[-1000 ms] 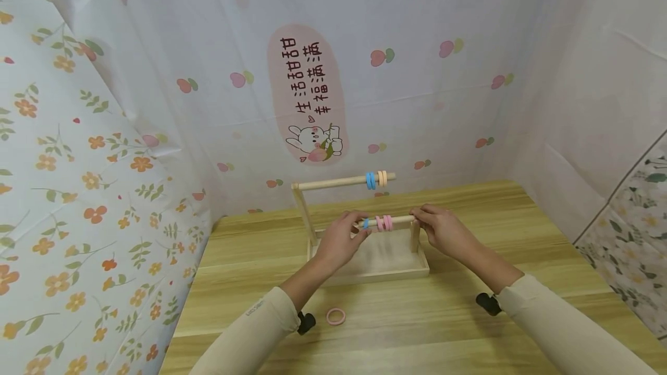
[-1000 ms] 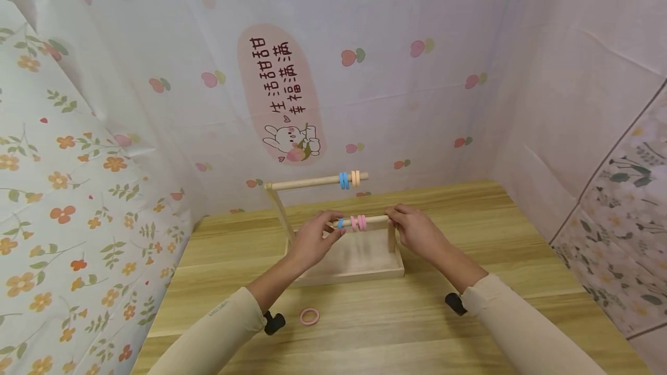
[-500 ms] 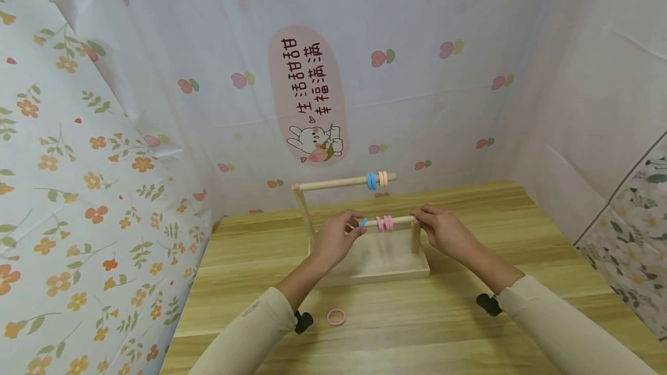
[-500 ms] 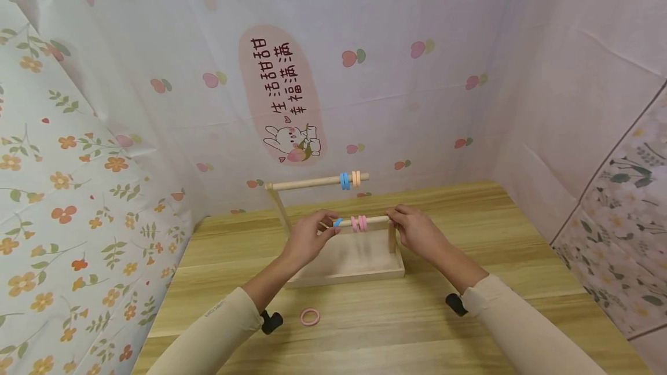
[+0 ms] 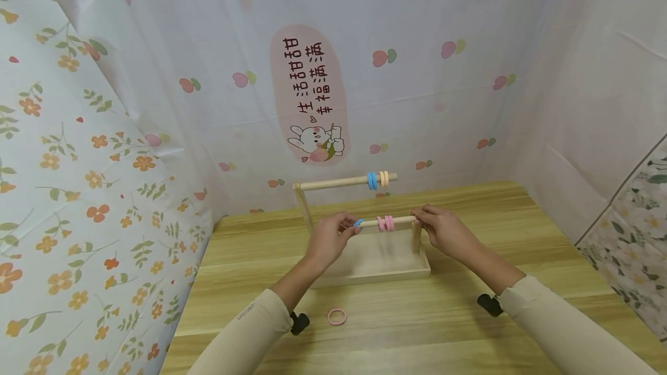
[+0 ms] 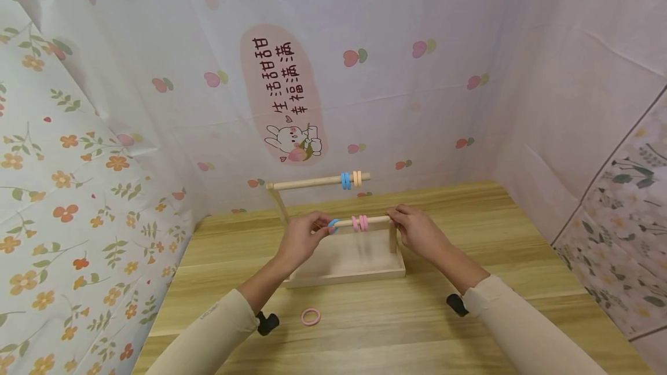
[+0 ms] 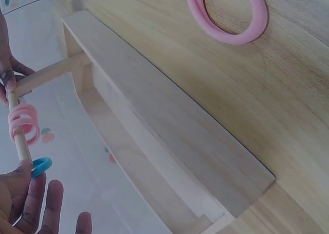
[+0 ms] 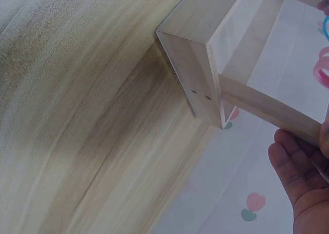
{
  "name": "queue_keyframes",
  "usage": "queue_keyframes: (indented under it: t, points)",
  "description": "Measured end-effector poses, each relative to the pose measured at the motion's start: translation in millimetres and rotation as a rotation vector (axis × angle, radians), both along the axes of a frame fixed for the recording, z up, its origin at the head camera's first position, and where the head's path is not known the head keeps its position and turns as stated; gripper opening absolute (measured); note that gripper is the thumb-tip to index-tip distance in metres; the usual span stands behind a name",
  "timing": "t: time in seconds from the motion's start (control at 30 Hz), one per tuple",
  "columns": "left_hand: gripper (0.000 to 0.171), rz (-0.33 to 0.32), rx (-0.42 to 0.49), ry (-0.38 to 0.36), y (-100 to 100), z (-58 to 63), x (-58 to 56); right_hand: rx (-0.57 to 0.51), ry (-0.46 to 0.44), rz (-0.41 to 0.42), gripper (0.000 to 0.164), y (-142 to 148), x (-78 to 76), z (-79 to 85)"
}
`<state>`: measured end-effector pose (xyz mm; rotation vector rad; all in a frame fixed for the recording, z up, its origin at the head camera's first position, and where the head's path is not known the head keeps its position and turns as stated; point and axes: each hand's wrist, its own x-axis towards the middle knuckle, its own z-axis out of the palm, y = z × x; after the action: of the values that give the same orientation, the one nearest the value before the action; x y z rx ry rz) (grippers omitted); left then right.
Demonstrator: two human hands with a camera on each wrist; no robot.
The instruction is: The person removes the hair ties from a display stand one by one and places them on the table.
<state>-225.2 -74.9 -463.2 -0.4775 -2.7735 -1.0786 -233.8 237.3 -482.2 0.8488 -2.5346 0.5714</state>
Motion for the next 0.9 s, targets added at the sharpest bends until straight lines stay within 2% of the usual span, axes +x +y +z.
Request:
queue_keyframes:
  t: [0.37, 0.53, 0.67, 0.9]
  points:
    - [0.015, 0.011, 0.002, 0.020, -8, 0.1, 0.5, 0.000, 0.009, 0.007, 0.026, 0, 0.1, -0.4]
    - [0.018, 0.025, -0.023, 0.033, -11, -0.6, 1.2, -0.004, 0.028, 0.014, 0.025, 0, 0.3, -0.9]
    - [0.014, 0.028, -0.044, 0.060, -13, -0.7, 2.9, -0.002, 0.033, 0.018, 0.025, 0, 0.1, -0.9]
    - [0.009, -0.004, -0.055, 0.091, -16, -0.2, 5.4, -0.002, 0.021, 0.013, 0.025, 0, 0.6, 0.2]
